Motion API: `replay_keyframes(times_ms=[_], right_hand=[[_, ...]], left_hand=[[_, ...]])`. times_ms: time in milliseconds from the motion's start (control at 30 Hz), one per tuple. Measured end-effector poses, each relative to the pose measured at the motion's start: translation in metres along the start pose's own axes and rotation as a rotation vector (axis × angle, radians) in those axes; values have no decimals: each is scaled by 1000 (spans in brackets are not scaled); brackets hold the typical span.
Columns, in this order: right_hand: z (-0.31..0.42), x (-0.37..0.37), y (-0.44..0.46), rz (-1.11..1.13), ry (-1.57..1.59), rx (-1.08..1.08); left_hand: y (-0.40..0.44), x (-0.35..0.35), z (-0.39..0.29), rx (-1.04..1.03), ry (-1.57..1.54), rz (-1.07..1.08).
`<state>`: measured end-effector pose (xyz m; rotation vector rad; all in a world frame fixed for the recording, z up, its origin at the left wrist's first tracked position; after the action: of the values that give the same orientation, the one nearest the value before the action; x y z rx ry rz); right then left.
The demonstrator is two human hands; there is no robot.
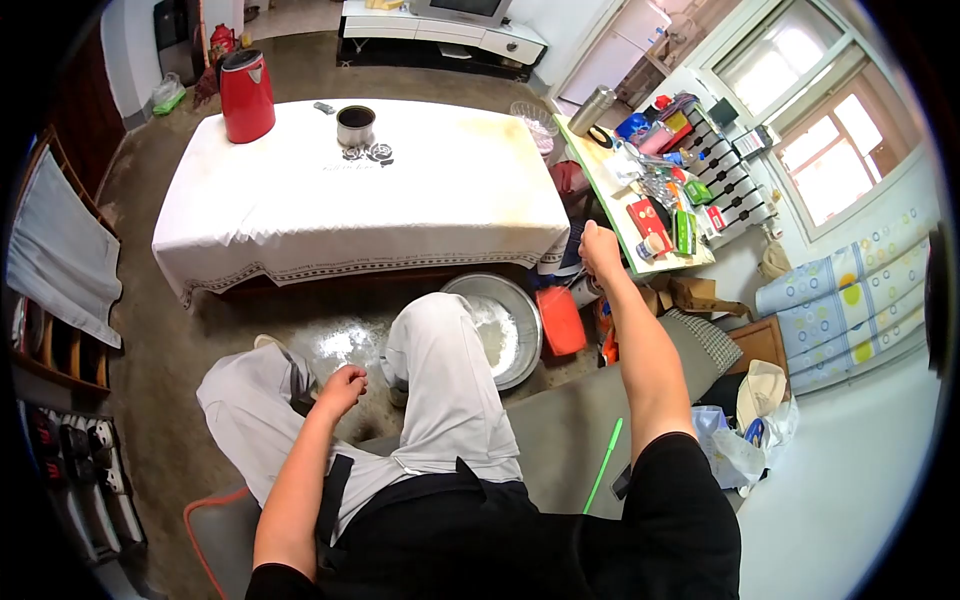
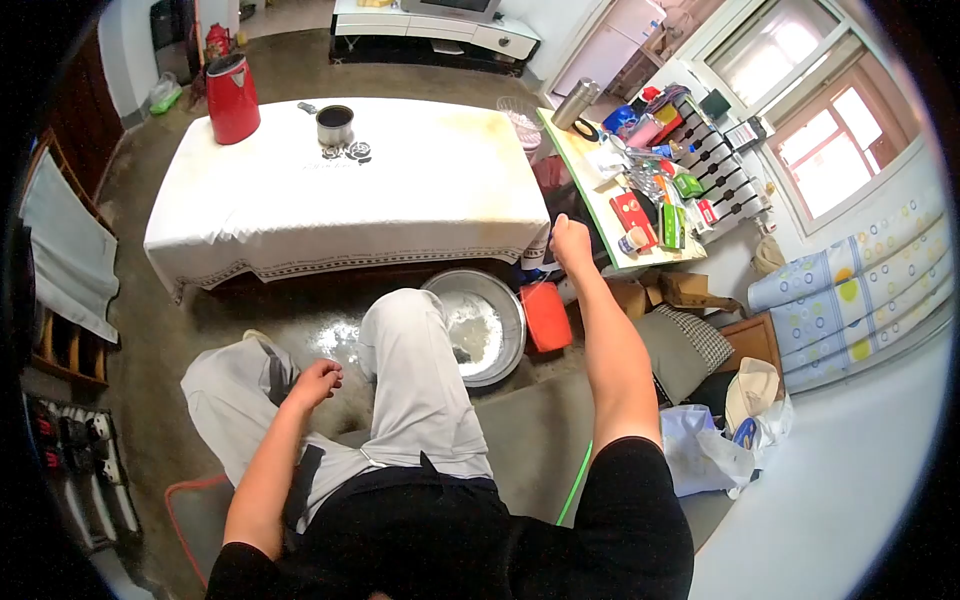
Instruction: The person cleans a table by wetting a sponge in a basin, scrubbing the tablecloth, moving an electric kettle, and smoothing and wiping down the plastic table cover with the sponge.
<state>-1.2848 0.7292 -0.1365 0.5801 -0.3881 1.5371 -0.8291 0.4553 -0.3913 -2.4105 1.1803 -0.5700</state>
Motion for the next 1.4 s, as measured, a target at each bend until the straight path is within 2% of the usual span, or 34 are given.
replay_keyframes(times_ms=[433, 567, 767, 933, 1033, 1067, 1100, 1133, 1167, 1200, 1233, 1267, 1300, 1400], right_hand=[[63, 33, 18, -16, 73, 21], [97, 52, 23, -56, -20, 113], [126, 75, 31, 47, 324, -38], [117, 77, 26, 78, 417, -17], [67, 54, 4, 33, 857, -64], [25, 39, 1, 142, 1086, -168], [-27, 5, -12, -9, 1242, -330], [-83, -36, -33, -23, 1216, -484], [-153, -77, -59, -81, 1002, -612], [-220, -109, -97, -97, 525, -683], [-257, -134, -131, -27, 135, -718], [-273, -150, -154, 51, 34, -728], [-274, -164, -162, 231, 273, -752], [-266, -171, -144, 324, 374, -693]], left_hand=[[1, -6, 9, -113, 173, 70], [6, -8, 20, -172, 237, 80], [10, -8, 37, -197, 333, 78], [3, -11, 35, -130, 332, 102], [-3, -13, 22, -143, 427, 127], [-2, -15, 21, -179, 483, 123], [0, -18, 21, -214, 536, 109], [3, -19, 19, -216, 519, 116], [1, -17, 20, -210, 514, 138], [-2, -16, 20, -209, 507, 165], [6, -14, 14, -202, 521, 149], [4, -10, 14, -185, 540, 146], [-9, -6, 21, -146, 564, 161], [-4, -9, 17, -171, 597, 133]])
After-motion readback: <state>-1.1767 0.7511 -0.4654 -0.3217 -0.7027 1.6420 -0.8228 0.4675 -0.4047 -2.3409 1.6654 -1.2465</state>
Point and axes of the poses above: each hand's wrist, its own y-axis towards the middle knuckle, its own x-axis out of the back of the hand, z = x × y, the point moved 2 cm from there along y, towards the middle knuckle, and after that the axes turned 14 degrees about -z, right-handed, at the moved point
